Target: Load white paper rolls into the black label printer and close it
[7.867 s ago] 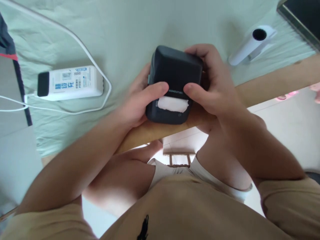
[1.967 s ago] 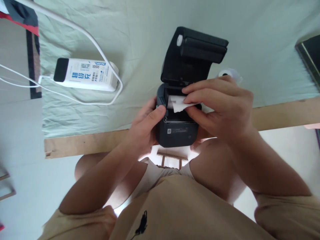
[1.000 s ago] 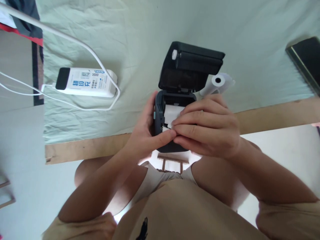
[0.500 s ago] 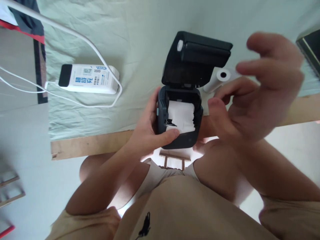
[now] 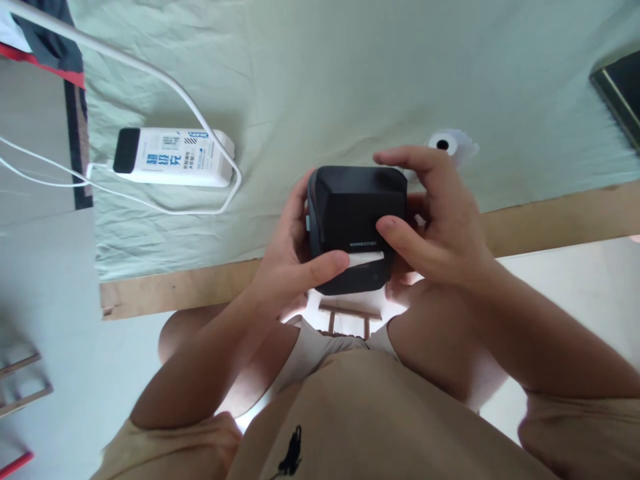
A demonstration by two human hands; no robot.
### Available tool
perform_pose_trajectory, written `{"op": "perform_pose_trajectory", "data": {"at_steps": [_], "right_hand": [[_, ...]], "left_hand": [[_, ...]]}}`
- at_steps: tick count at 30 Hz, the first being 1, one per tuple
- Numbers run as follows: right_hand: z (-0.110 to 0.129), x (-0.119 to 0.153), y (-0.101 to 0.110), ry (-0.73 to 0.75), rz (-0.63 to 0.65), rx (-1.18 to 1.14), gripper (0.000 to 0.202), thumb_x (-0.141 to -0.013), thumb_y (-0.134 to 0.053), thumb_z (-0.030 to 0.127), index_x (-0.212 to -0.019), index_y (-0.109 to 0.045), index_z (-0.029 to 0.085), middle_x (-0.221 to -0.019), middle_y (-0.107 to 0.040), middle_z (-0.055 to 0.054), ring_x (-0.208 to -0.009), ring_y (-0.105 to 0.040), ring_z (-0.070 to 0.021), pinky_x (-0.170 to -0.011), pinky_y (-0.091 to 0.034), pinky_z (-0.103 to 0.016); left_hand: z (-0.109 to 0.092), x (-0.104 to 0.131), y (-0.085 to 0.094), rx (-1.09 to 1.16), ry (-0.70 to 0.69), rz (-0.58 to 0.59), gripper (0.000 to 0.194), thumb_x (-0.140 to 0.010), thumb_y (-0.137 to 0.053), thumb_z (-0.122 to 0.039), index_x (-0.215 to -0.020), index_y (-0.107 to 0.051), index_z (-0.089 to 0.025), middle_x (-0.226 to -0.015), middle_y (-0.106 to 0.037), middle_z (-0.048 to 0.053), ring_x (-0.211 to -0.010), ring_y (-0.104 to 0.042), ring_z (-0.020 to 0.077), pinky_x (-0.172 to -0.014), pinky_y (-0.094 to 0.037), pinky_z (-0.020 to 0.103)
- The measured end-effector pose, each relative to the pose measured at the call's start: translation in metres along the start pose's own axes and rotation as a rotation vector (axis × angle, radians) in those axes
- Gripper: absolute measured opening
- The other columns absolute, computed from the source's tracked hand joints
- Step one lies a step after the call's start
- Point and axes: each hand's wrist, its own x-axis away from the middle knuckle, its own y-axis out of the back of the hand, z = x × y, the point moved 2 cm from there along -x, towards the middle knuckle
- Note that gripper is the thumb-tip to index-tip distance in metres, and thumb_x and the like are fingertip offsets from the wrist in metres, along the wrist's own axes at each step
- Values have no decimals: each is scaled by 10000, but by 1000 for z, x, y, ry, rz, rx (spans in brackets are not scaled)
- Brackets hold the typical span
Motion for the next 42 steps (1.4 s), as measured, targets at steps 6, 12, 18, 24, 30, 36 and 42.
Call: {"op": "perform_pose_trajectory", "data": {"at_steps": [6,12,18,24,30,36,42], "right_hand": [[-7,-1,-3,40,118,70,532,-975,-537,514,-1435,-433,267,-1165,-682,-78,-768,-665,-185,-635,-561,-331],[-17,-3,-6,85,101,127,563,-950,-599,506,-1441,-449,274,-1249,-676,-101,-903,-695,-232,-705,-601,-372],[-18,-2,-5,104,82,137,601,-963,-588,537,-1477,-433,268,-1307,-661,-108,-1016,-689,-257,-758,-608,-386],[-12,0,-5,124,-13,179,548,-1000,-543,524,-1487,-439,297,-1395,-588,-135,-1159,-649,-269,-738,-610,-355],[-8,4,-3,84,-77,185,486,-973,-602,475,-1396,-509,254,-1077,-612,-111,-792,-612,-172,-549,-515,-283],[0,3,0,63,45,147,463,-923,-658,425,-1340,-530,271,-835,-613,-26,-727,-611,-192,-606,-539,-337],[8,3,10,117,-52,131,377,-923,-693,438,-1241,-571,276,-597,-530,74,-482,-511,-120,-492,-438,-291]], "left_hand": [[-4,2,-9,77,71,-135,571,-748,-880,-395,-1259,-671,-248,-908,-747,35,-875,-765,260,-714,-623,308],[-6,2,-7,87,117,-123,571,-779,-845,-313,-1313,-657,-239,-889,-744,24,-784,-751,220,-686,-620,300],[-10,2,-12,132,116,-61,409,-845,-809,-375,-1211,-688,-236,-959,-757,22,-716,-718,159,-546,-562,226],[0,-4,-10,157,-4,-162,354,-954,-665,-529,-1193,-724,-274,-1171,-760,1,-1180,-703,203,-969,-593,295],[2,-7,-10,110,131,-353,360,-934,-656,-558,-1042,-730,-223,-876,-763,39,-1128,-716,260,-927,-585,355],[-1,-9,-12,209,34,-358,183,-921,-718,-354,-830,-746,-197,-757,-724,-25,-723,-689,125,-704,-580,225],[-3,-11,-15,288,98,-367,310,-1011,-580,-310,-777,-735,-180,-687,-691,-22,-612,-648,95,-577,-552,197]]}}
